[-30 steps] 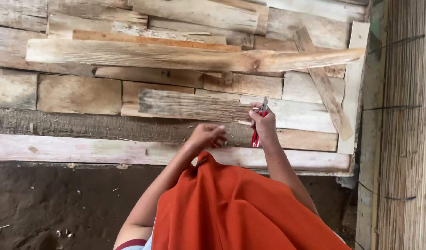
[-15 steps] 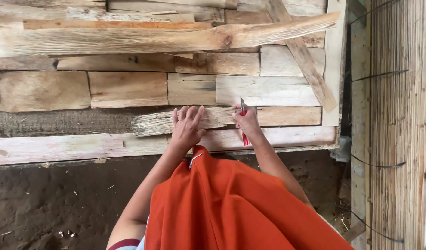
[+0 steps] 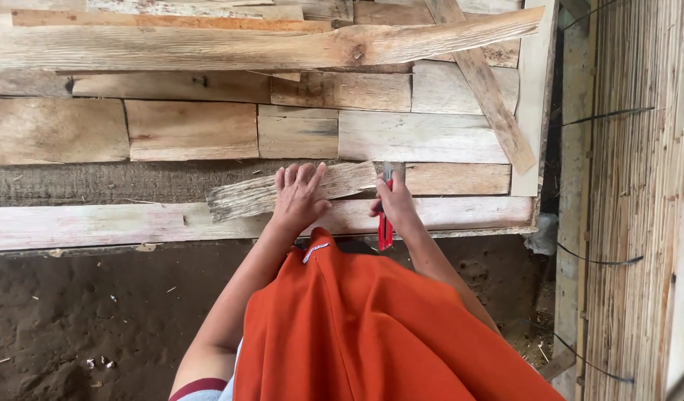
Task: The person uses a red utility knife to score and split thin wooden planks on a workbench. They repeatedly position planks, score them along the grain, and break them into smaller pieces, placing the split pieces on the bench.
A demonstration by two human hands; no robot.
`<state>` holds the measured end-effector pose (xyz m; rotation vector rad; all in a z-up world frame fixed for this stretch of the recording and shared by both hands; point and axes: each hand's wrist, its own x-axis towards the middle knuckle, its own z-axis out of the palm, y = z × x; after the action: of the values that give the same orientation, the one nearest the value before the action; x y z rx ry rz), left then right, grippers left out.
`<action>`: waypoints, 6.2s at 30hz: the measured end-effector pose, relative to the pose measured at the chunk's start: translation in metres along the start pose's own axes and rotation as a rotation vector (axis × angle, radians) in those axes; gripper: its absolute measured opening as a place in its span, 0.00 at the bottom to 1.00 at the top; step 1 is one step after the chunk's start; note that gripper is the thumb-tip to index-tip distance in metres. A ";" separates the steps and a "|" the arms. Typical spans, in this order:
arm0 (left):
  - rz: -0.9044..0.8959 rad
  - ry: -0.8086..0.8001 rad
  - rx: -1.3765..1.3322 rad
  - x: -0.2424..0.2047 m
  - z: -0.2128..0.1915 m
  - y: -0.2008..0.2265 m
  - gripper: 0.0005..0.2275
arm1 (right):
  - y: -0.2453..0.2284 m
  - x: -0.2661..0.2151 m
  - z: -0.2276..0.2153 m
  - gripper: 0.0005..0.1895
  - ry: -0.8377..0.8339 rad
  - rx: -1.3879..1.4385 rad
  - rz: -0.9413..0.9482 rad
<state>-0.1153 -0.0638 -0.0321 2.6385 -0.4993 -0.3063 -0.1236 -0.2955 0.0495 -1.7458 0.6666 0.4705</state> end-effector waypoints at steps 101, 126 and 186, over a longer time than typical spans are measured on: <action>0.006 0.318 0.094 -0.024 0.014 0.009 0.22 | 0.022 -0.097 -0.001 0.47 0.264 -0.643 -0.161; 0.075 0.296 0.016 -0.015 0.019 -0.037 0.33 | 0.075 -0.115 0.077 0.47 0.223 -0.722 -0.110; -0.022 -0.333 0.057 0.012 -0.017 0.017 0.41 | 0.085 -0.101 0.085 0.49 0.005 -0.903 0.046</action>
<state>-0.1043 -0.0762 -0.0107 2.6594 -0.5916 -0.7564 -0.2534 -0.2101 0.0265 -2.5728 0.5244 0.8890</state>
